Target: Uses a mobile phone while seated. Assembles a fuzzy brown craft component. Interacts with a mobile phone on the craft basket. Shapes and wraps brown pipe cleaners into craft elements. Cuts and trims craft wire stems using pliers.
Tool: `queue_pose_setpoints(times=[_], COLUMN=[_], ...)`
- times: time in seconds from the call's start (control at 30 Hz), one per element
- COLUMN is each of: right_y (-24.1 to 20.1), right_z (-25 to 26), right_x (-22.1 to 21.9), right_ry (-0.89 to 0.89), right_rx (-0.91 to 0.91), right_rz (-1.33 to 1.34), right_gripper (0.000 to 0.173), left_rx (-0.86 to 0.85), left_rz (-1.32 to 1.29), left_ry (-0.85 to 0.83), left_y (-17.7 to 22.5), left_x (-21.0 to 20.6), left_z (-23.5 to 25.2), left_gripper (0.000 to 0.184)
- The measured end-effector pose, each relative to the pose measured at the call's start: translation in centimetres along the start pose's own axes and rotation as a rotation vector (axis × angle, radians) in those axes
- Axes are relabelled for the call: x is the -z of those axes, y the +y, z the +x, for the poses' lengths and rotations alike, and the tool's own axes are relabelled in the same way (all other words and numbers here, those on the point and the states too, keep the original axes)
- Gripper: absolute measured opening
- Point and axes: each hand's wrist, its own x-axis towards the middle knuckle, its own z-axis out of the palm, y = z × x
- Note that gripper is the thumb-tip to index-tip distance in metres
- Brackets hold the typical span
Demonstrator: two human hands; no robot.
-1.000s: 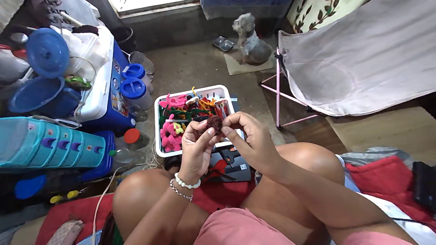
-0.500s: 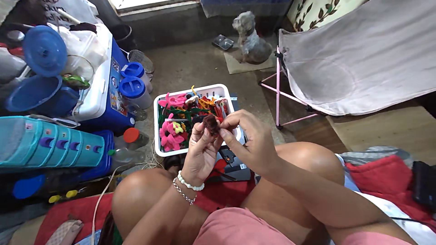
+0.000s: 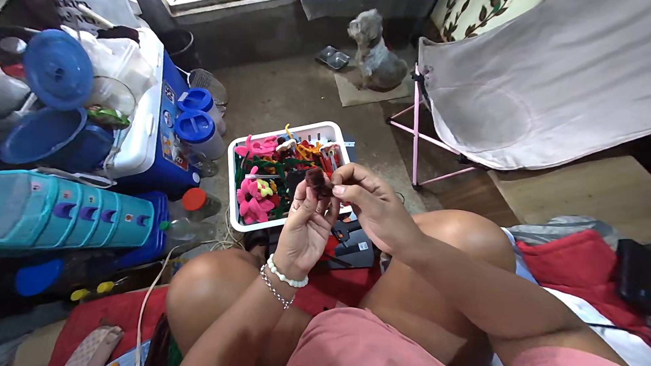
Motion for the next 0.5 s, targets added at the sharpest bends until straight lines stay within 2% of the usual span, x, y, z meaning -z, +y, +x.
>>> queue_pose_setpoints(times=[0.1, 0.17, 0.33, 0.5], right_y=[-0.23, -0.16, -0.03, -0.59], right_z=[0.11, 0.09, -0.01, 0.11], right_x=[-0.16, -0.15, 0.09, 0.28], right_ry=[0.027, 0.027, 0.032, 0.024], right_rx=[-0.088, -0.077, 0.073, 0.103], right_rz=[0.096, 0.097, -0.222, -0.296], right_gripper=[0.016, 0.015, 0.009, 0.006], left_rx=[0.009, 0.001, -0.007, -0.013], left_rz=[0.002, 0.018, 0.078, 0.09], left_ry=[0.047, 0.056, 0.025, -0.021], left_y=[0.06, 0.1, 0.35, 0.43], left_x=[-0.12, -0.24, -0.16, 0.04], left_z=[-0.01, -0.01, 0.07, -0.02], left_gripper=[0.017, 0.016, 0.015, 0.013])
